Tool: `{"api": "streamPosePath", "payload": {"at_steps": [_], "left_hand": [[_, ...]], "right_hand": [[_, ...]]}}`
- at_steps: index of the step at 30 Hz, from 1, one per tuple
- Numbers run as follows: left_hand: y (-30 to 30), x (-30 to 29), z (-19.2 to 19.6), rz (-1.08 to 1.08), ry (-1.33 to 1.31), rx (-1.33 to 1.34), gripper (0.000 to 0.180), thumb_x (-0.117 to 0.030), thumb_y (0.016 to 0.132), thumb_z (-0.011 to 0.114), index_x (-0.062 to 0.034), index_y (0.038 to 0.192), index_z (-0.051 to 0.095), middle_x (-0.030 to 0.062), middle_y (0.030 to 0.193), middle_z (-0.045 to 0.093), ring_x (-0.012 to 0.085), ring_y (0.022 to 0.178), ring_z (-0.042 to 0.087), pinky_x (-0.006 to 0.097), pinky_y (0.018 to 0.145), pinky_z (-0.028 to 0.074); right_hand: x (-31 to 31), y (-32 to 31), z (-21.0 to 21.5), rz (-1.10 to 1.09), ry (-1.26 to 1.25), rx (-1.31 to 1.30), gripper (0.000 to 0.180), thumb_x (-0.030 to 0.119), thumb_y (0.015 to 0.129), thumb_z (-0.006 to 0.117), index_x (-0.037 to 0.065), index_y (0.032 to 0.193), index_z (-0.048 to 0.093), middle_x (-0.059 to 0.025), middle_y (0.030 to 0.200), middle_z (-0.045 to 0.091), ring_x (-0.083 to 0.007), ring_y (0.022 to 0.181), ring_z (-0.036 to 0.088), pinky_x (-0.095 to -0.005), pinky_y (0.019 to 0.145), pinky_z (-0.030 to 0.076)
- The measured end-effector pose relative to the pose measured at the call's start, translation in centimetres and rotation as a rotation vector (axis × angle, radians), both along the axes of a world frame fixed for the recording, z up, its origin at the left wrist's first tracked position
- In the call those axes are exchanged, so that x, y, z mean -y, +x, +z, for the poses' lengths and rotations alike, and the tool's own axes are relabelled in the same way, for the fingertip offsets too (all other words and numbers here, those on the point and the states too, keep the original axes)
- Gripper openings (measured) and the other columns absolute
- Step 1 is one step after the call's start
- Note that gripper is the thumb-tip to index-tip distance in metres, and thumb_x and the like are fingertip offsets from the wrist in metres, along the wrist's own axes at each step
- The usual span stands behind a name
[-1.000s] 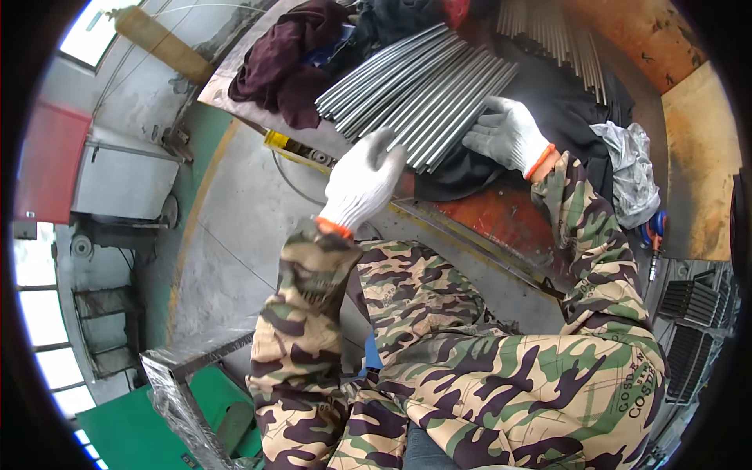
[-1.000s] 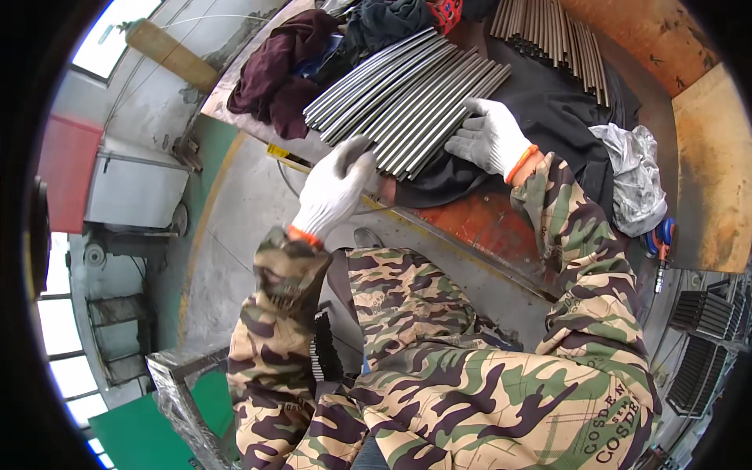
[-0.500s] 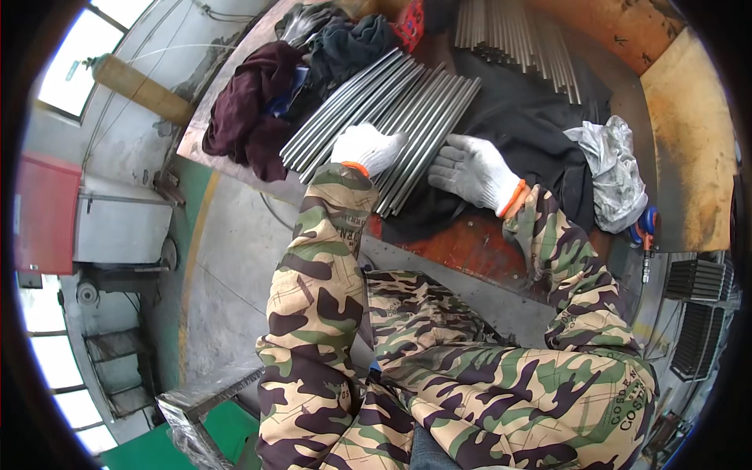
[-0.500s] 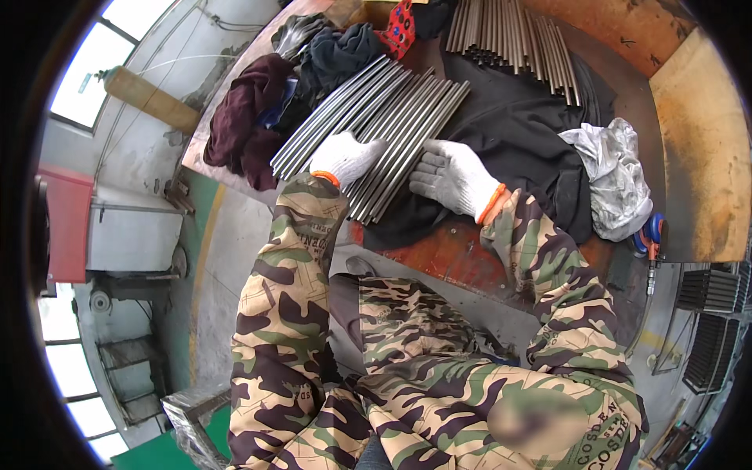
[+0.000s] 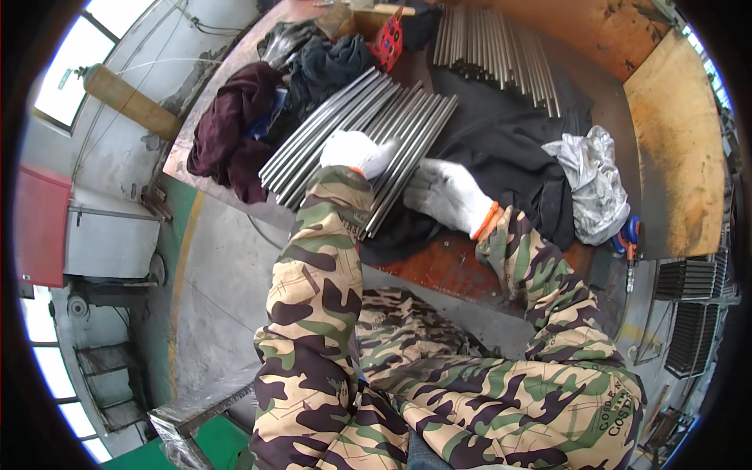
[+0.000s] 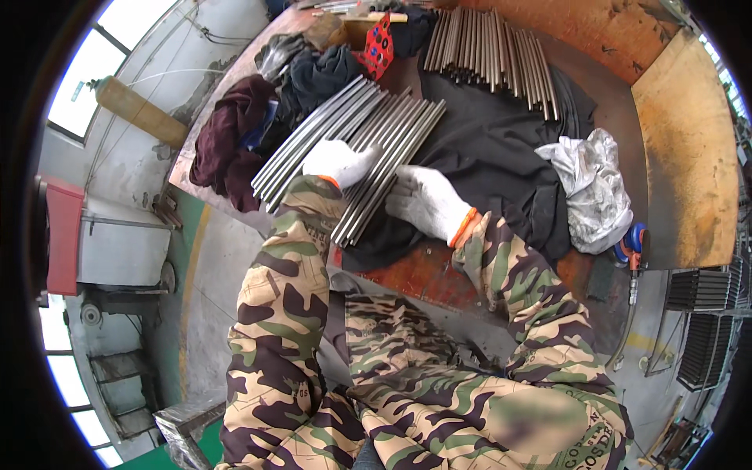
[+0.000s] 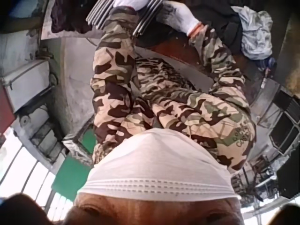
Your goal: Grinding and smoothing the ends of bundles of metal rods using a handheld orbital sander.
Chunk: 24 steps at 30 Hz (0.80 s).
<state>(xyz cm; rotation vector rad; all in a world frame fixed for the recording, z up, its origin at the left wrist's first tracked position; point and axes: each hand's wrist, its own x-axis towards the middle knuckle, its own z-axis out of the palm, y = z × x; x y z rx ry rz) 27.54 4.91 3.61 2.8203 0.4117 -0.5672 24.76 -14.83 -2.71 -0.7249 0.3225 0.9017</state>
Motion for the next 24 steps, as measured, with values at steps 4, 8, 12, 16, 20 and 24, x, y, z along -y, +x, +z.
{"api": "streamPosePath", "payload": {"at_steps": [4,8,12,16,20,24], "left_hand": [[1.0,-1.4,-1.8,0.051,0.081,0.008,0.088,-0.072,0.086,0.056,0.0015,0.134,0.066,0.0287,0.141,0.058,0.0391,0.131,0.059,0.045,0.108,0.048],[0.2,3.3,-3.3,0.026,0.128,0.212,0.092,-0.077,0.084,0.057,0.0058,0.120,0.072,0.0292,0.129,0.065,0.0403,0.120,0.065,0.047,0.100,0.053],[-0.4,-0.2,-2.6,-0.022,0.223,0.202,0.091,-0.081,0.080,0.060,0.0047,0.109,0.076,0.0289,0.113,0.073,0.0404,0.107,0.071,0.046,0.094,0.057],[-0.7,-0.8,-2.7,0.201,-0.183,0.179,0.100,-0.077,0.075,0.072,0.0121,0.121,0.068,0.0336,0.118,0.070,0.0421,0.114,0.069,0.047,0.101,0.052],[-1.4,1.2,-1.9,0.087,-0.174,0.247,0.089,-0.060,0.076,0.081,0.0169,0.118,0.065,0.0380,0.113,0.069,0.0452,0.115,0.068,0.046,0.099,0.053],[-0.4,-1.7,-2.5,0.103,-0.270,0.088,0.077,-0.048,0.079,0.080,0.0178,0.116,0.065,0.0326,0.109,0.072,0.0399,0.109,0.071,0.042,0.097,0.055]], "right_hand": [[-1.6,1.1,-0.3,0.034,0.007,-0.009,0.022,0.026,0.103,0.057,0.007,0.100,0.066,-0.0051,0.090,0.063,-0.0235,0.088,0.062,-0.0398,0.088,0.052],[0.9,1.5,-2.4,-0.045,0.155,0.003,0.017,0.027,0.100,0.061,0.011,0.099,0.066,-0.0040,0.087,0.064,-0.0217,0.081,0.062,-0.0388,0.080,0.053],[-2.0,0.9,-4.0,0.036,0.210,0.021,0.016,0.023,0.102,0.057,0.012,0.100,0.067,-0.0035,0.089,0.070,-0.0202,0.080,0.065,-0.0377,0.073,0.053],[-2.9,-0.2,-2.6,-0.014,0.095,0.066,0.024,0.024,0.103,0.057,0.009,0.119,0.067,-0.0082,0.114,0.070,-0.0236,0.105,0.066,-0.0432,0.098,0.051],[-1.6,-0.4,-0.6,0.003,0.085,0.061,0.027,0.024,0.104,0.058,0.009,0.124,0.066,-0.0068,0.117,0.068,-0.0201,0.108,0.063,-0.0415,0.102,0.049],[-2.0,-0.1,-0.2,0.035,0.080,0.033,0.027,0.022,0.103,0.060,0.008,0.124,0.065,-0.0066,0.116,0.069,-0.0228,0.111,0.063,-0.0439,0.103,0.049]]}}
